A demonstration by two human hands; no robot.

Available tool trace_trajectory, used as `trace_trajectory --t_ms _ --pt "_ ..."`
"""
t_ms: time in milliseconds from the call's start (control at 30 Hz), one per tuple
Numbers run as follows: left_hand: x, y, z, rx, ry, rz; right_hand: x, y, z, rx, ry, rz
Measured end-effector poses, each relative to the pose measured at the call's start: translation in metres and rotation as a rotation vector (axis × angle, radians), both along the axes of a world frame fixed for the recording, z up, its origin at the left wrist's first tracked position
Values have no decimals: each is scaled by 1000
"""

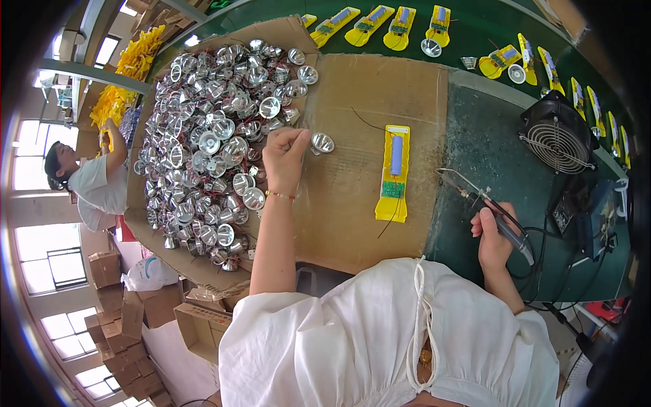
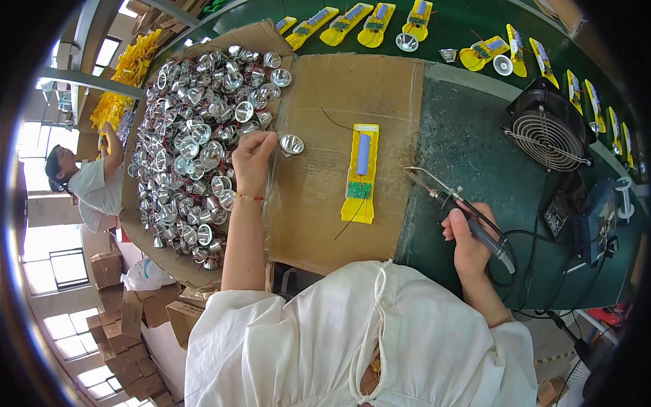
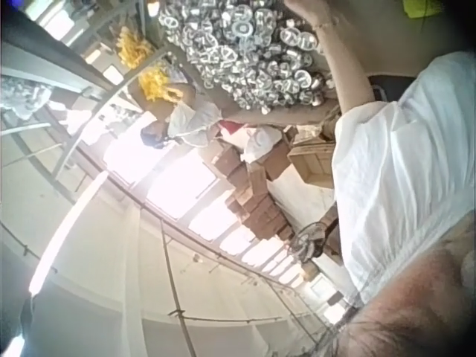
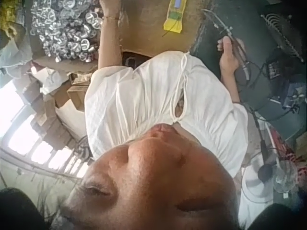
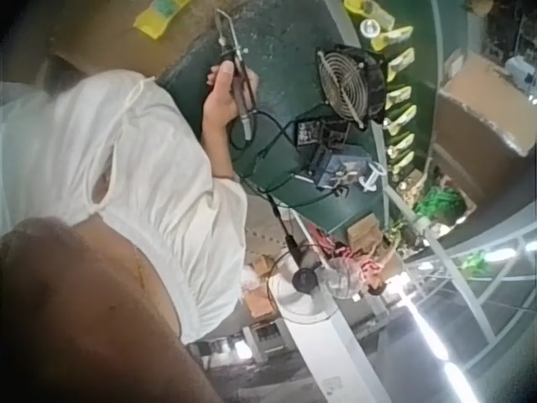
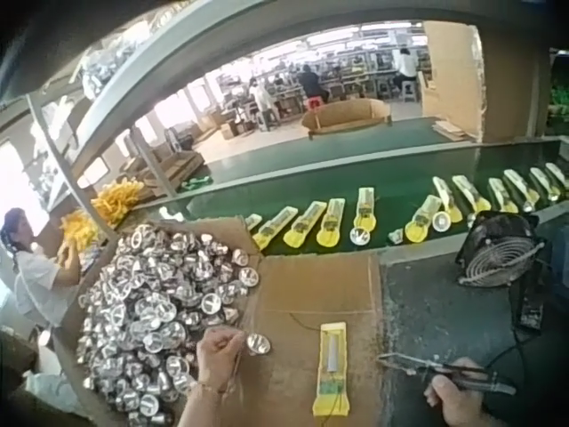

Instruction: Soldering wires onto a circuit board for the assembly of light fixtures.

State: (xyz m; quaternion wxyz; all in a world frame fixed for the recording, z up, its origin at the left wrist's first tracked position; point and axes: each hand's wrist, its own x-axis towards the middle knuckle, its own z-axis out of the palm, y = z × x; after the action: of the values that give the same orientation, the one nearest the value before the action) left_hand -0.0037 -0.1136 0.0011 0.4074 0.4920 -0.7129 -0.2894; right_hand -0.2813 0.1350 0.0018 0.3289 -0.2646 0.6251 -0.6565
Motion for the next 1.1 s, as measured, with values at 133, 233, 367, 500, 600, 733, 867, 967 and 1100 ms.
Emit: trace_trajectory --t_ms 133,233,367,500,600,733,867,967,1100 --pt "-14 18 0 226 174 -73 5 3 3 -1 -52 25" --pt "-34 62 32 324 102 -47 8 5 7 1 -79 77" --pt "-48 113 22 364 -73 -115 22 -4 13 8 -55 211" --pt "-63 126 13 289 -127 -138 30 -11 7 13 102 262" --pt "-69 124 10 238 -118 -161 31 -15 3 24 93 255" --pt "-66 122 7 303 -133 -207 34 -17 4 37 53 318" --pt "-65 119 7 344 -142 -224 37 -18 4 43 -31 285" --pt "-65 119 7 360 -152 -228 37 -20 5 62 -42 286" --pt "-67 117 9 385 -121 -205 37 -20 7 95 -161 245"
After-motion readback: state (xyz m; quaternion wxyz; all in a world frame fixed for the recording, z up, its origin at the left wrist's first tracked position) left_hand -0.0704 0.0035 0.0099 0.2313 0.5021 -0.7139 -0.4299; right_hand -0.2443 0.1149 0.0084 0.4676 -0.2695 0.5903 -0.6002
